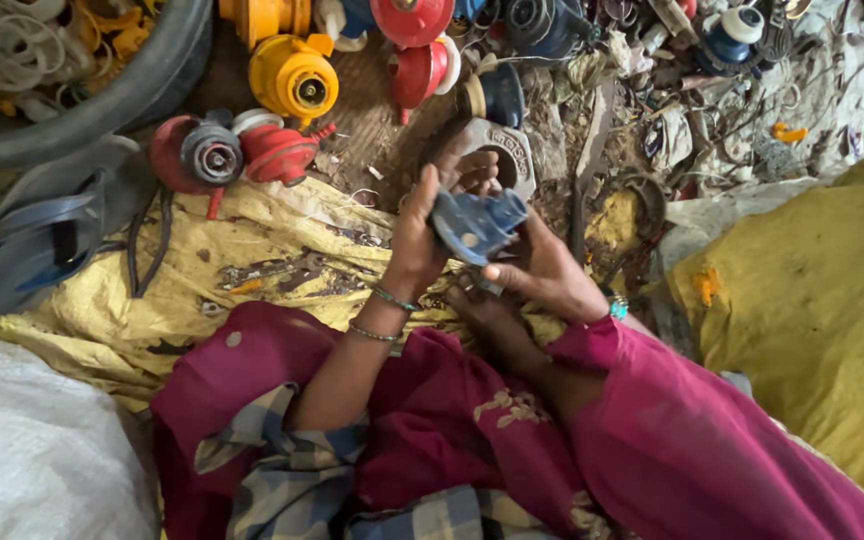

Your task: The person sits on the floor and uses a hammer to strike a metal tool placed on small plastic components, breaking them apart. They repeatedly reposition the parts and strike them until pieces separate, then set the broken pieces aside.

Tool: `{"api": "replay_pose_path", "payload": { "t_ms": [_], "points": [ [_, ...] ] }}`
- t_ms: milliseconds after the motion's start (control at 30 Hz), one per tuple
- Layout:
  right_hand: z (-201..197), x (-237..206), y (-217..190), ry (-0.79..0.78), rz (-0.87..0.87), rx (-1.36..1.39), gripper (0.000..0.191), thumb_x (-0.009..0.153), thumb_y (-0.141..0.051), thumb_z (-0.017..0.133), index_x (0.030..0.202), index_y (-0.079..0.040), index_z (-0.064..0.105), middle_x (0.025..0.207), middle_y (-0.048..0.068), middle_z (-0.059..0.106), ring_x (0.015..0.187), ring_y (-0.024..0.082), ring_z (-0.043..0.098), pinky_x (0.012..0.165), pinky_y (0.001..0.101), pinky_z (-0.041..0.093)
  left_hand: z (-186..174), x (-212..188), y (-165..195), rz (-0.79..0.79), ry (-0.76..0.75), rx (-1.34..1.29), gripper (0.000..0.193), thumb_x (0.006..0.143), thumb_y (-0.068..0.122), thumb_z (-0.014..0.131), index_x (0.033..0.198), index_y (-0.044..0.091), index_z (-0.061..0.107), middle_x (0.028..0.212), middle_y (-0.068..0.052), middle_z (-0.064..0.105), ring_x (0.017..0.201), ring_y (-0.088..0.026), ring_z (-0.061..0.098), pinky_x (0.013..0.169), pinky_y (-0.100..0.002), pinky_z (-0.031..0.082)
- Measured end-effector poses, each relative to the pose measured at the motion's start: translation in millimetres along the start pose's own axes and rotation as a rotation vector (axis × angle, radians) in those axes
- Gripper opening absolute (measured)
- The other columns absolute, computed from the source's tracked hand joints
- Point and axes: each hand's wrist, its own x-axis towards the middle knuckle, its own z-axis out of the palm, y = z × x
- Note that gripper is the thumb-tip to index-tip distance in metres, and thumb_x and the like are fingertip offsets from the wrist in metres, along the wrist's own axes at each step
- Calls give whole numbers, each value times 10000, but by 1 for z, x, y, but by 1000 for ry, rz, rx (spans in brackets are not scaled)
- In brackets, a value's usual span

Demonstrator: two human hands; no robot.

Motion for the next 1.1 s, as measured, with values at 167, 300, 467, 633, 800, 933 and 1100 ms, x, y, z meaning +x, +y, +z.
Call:
{"api": "replay_pose_path", "payload": {
  "t_ms": [167,300,467,633,800,933,1100],
  "points": [
    [-4,-11,31,139,12,44,964,842,-279,867,1579,40,333,1505,115,517,1394,199,486,1178,362,389,5,-2,-10,-71,-91,10,770,1144,569,346,1685,23,307,1636,-123,428,1460,-204,437,1290,-381,328],
    [-14,-19,44,212,20,412,862,929,-317,798,1581,10,339,1474,130,542,1333,225,554,1121,371,465,6,-4,-9,-162,-155,62,778,1110,590,357,1626,8,369,1602,-129,482,1480,-218,468,1265,-383,350],
    [-24,-22,50,270,387,719,661,1006,-602,453,1379,-66,553,1114,144,703,794,269,716,587,355,582,11,-6,-5,-134,-234,297,700,1128,530,445,1543,-32,496,1497,-120,591,1402,-218,544,1232,-381,406],
    [-20,-24,56,256,542,835,726,1050,-695,305,1230,-71,632,884,157,739,553,243,681,395,293,505,13,-8,-4,-57,-251,539,606,1143,494,451,1457,-4,597,1442,-113,650,1377,-164,571,1192,-353,456],
    [-12,-25,61,287,589,831,655,1039,-625,310,1239,-112,665,908,137,775,569,236,687,387,293,501,7,-17,-31,-113,-157,407,590,1122,495,460,1453,18,561,1275,-93,671,1209,-145,635,1078,-331,524],
    [-14,-27,62,33,629,792,735,1007,-663,215,1140,-80,642,834,142,744,668,284,742,532,371,586,-9,-17,-59,-235,21,-15,648,1111,583,405,1368,25,613,1106,-126,733,939,-202,699,781,-321,583],
    [-24,-34,62,-87,439,403,394,1111,-304,460,1277,10,632,1078,184,752,941,272,746,810,394,607,-38,-5,-42,-78,378,-46,698,1091,582,408,1426,-15,549,1303,-153,642,1171,-207,672,1013,-344,596]
  ]
}}
